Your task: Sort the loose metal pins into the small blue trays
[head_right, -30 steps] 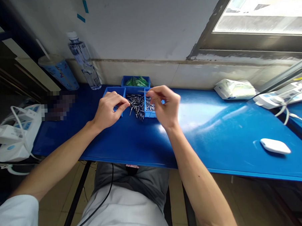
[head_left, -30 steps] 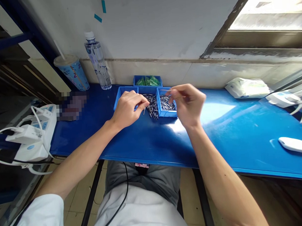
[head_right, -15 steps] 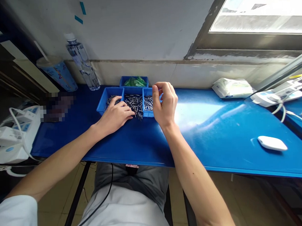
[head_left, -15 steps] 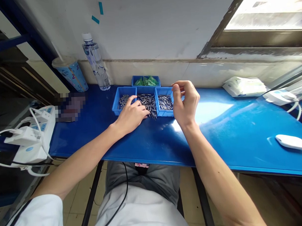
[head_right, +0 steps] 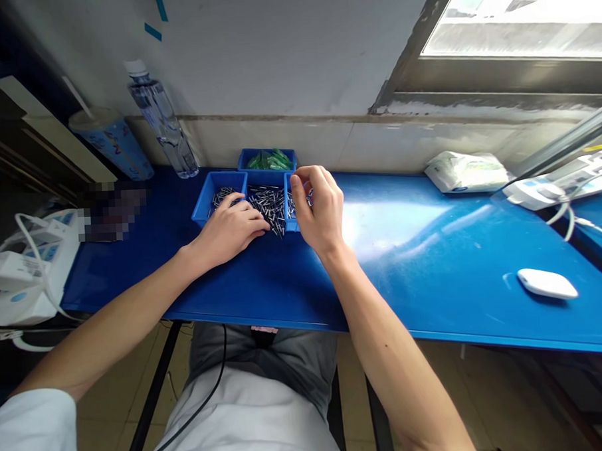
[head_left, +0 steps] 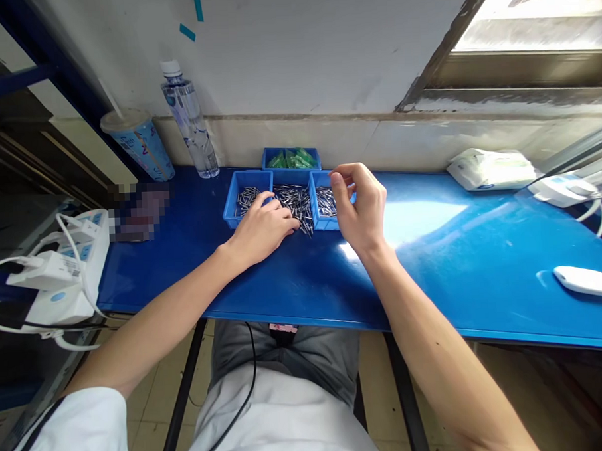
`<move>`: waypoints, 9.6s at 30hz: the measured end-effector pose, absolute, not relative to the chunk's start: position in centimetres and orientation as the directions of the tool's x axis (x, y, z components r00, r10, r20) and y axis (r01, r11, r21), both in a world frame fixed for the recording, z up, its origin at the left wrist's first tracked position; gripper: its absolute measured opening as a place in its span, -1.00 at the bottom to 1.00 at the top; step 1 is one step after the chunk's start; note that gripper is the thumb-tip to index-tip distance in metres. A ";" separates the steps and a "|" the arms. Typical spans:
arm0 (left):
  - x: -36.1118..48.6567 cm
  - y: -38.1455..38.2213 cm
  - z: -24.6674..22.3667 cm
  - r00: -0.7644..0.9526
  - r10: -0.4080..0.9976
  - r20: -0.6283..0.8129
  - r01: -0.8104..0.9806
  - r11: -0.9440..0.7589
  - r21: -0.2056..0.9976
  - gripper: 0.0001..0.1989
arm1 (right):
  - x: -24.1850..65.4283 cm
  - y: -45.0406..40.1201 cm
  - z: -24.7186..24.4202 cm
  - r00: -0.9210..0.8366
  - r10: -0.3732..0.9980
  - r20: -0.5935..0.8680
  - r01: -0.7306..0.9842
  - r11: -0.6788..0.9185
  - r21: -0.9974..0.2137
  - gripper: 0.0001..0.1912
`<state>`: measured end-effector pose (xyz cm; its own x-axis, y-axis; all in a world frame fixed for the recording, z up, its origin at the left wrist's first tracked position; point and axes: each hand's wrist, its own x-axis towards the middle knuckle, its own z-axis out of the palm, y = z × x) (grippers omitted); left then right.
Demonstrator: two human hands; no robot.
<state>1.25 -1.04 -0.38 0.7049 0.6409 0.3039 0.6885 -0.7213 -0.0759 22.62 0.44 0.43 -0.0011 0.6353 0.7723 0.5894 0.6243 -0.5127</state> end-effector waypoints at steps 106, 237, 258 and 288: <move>0.9 -1.1 0.7 0.466 0.650 0.600 0.603 -0.730 0.322 -0.93 | 21.6 -0.4 -0.3 -0.422 0.629 0.654 0.517 0.759 -0.396 -0.78; 0.5 -0.9 0.0 0.723 0.572 0.387 0.600 -0.798 0.060 -0.78 | 21.2 -0.5 -0.1 -0.324 0.616 0.718 0.627 0.708 -0.325 -0.85; 0.8 -1.2 1.2 0.333 0.626 0.705 0.645 -0.697 0.314 -0.86 | 21.3 -0.5 -0.2 -0.391 0.660 0.642 0.622 0.704 -0.344 -0.84; 0.7 -1.2 1.2 0.443 0.675 0.590 0.649 -0.695 0.308 -0.78 | 21.3 -0.7 0.2 -0.347 0.651 0.675 0.593 0.710 -0.379 -0.77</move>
<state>0.68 -1.24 1.16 0.4428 0.6751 0.5901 0.6494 -0.6952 0.3082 21.26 -0.67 0.19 -0.3468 0.6508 0.6754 0.5933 0.7099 -0.3795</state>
